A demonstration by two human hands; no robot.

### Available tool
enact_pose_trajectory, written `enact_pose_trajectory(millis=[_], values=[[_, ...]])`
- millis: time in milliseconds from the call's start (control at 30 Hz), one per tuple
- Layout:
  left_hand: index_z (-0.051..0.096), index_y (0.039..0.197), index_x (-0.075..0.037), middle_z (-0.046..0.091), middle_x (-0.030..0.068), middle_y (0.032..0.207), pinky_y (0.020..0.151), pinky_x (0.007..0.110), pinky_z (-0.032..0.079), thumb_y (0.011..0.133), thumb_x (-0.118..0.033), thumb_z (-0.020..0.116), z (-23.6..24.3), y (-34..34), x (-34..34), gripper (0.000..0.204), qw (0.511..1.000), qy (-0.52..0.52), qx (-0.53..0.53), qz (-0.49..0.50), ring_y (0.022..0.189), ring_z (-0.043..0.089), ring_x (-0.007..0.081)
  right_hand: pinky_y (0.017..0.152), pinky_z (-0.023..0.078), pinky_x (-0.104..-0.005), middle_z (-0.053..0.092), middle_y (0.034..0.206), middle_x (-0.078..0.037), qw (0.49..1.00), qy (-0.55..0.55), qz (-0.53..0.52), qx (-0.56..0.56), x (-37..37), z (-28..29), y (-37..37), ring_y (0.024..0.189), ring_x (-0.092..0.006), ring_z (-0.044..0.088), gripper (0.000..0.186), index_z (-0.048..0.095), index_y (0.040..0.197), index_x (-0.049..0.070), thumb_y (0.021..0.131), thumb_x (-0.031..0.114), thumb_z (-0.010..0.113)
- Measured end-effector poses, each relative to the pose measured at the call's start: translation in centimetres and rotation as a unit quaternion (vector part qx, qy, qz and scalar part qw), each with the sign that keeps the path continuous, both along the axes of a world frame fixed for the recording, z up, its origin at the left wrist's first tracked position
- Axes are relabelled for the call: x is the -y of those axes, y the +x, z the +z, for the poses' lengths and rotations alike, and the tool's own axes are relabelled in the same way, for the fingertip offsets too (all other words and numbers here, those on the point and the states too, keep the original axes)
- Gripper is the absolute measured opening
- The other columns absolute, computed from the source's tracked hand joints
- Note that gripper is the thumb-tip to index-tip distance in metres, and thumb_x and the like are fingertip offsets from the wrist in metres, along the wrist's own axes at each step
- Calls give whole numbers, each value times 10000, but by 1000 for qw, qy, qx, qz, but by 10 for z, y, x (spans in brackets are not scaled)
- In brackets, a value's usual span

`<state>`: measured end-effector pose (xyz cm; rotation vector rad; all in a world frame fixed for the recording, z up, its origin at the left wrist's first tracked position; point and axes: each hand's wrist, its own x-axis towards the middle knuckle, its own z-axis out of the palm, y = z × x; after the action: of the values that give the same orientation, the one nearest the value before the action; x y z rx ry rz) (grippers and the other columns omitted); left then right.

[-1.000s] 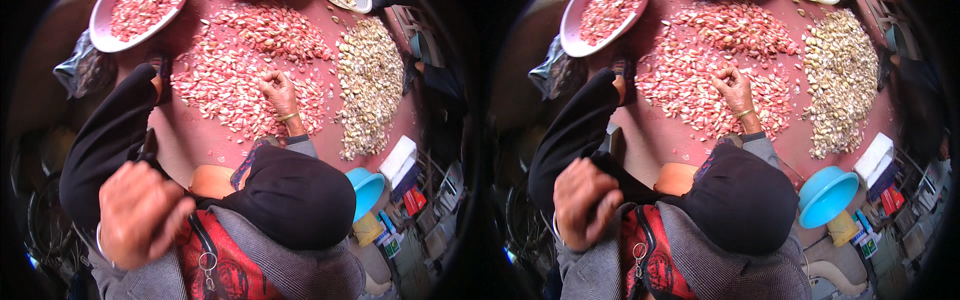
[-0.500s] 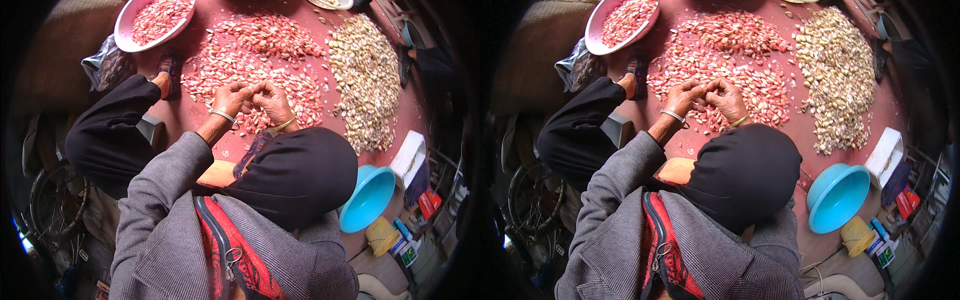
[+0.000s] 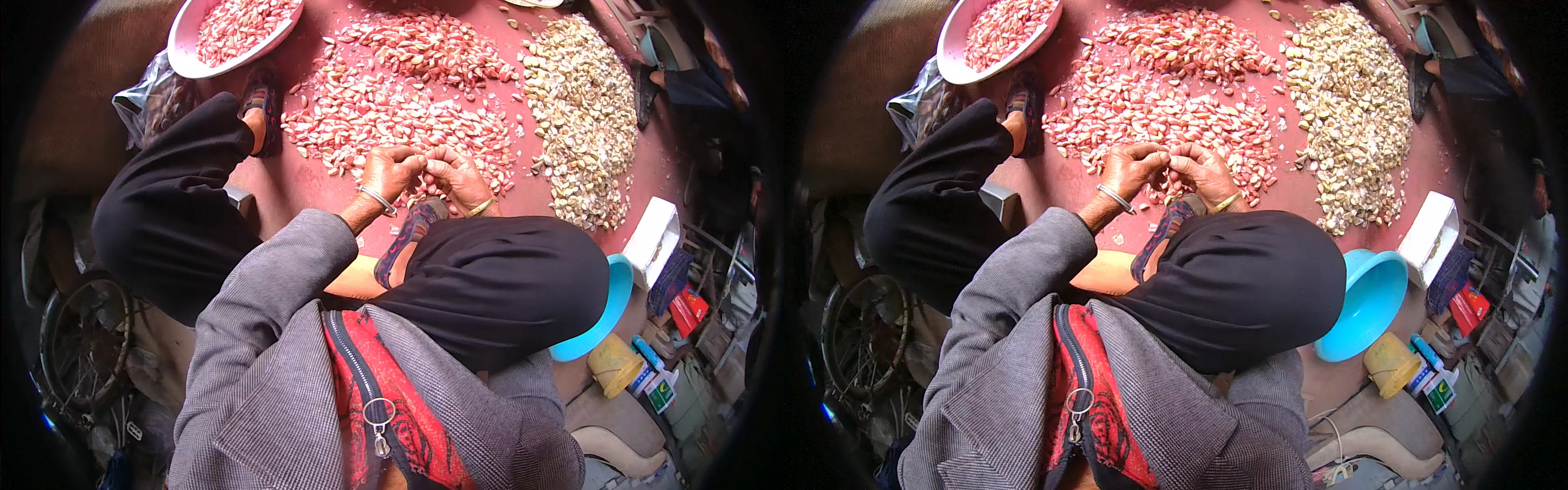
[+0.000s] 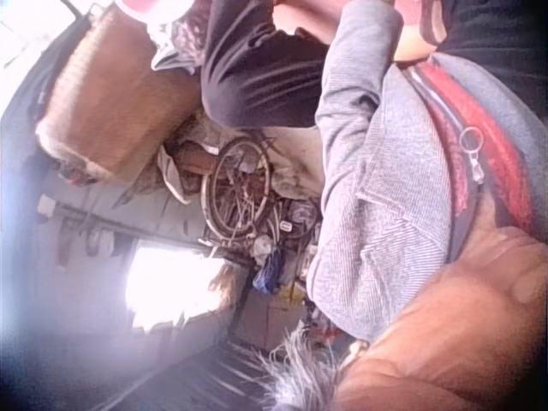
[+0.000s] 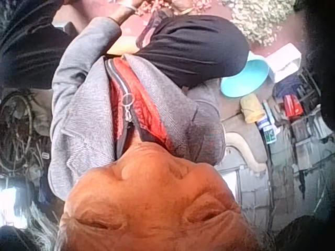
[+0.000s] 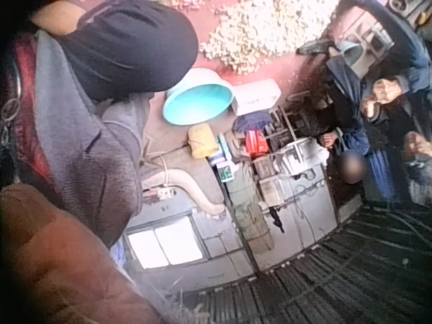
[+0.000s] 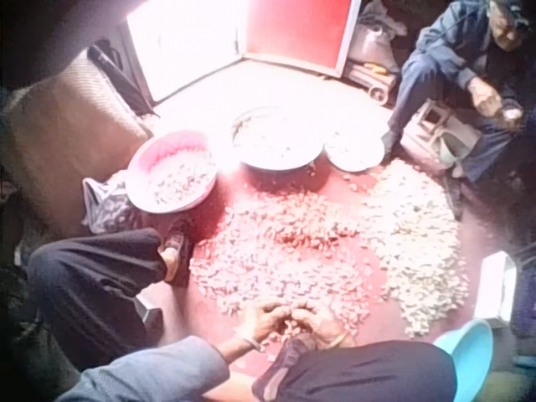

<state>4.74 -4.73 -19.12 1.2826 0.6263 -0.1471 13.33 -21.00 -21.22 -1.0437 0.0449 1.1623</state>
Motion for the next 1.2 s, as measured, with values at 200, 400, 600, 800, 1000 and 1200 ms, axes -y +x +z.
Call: enact_pose_trajectory(millis=[200,400,600,800,1000,1200], values=[[666,1091,60,716,118,848,589,263,554,984,-127,596,-15,-4,-20,226,985,-169,-16,25,668,680,159,641,550,-239,648,868,-30,997,36,-39,-50,-15,-7,-2,724,-112,642,99,583,1037,44,964,103,615],[600,1184,61,691,173,1028,727,293,595,1008,-137,541,-37,-17,-42,271,925,-373,-1,70,905,704,249,681,549,-283,629,906,-59,993,36,-69,-84,-24,-22,-1,763,-138,628,125,565,1070,38,955,85,574],[596,1195,46,684,151,1006,802,346,615,986,-124,558,-61,-24,-49,272,906,-404,-9,125,906,705,266,724,554,-343,647,948,-74,988,-27,-117,-92,-16,-57,9,812,-184,628,166,609,1113,37,962,97,573],[541,1245,32,676,198,1049,780,385,611,975,-65,532,-60,-14,-51,288,929,-329,-50,160,947,707,320,767,556,-317,653,916,-63,987,-125,-95,-36,-80,-25,54,836,-180,641,215,653,1102,18,981,187,597],[269,1523,-24,610,160,1110,783,377,593,929,-49,597,-52,-9,-49,679,937,-291,-52,184,1015,671,284,915,565,-394,569,1277,-252,970,170,107,139,-261,91,127,1094,-312,647,657,393,1403,-72,964,343,650],[437,1393,-6,618,220,1153,671,406,626,1018,-191,465,-37,-9,-56,418,931,-271,-78,233,882,697,333,860,594,-419,540,1285,-266,988,-34,-30,146,-235,66,107,1032,-334,668,583,356,1415,-39,984,249,621]])
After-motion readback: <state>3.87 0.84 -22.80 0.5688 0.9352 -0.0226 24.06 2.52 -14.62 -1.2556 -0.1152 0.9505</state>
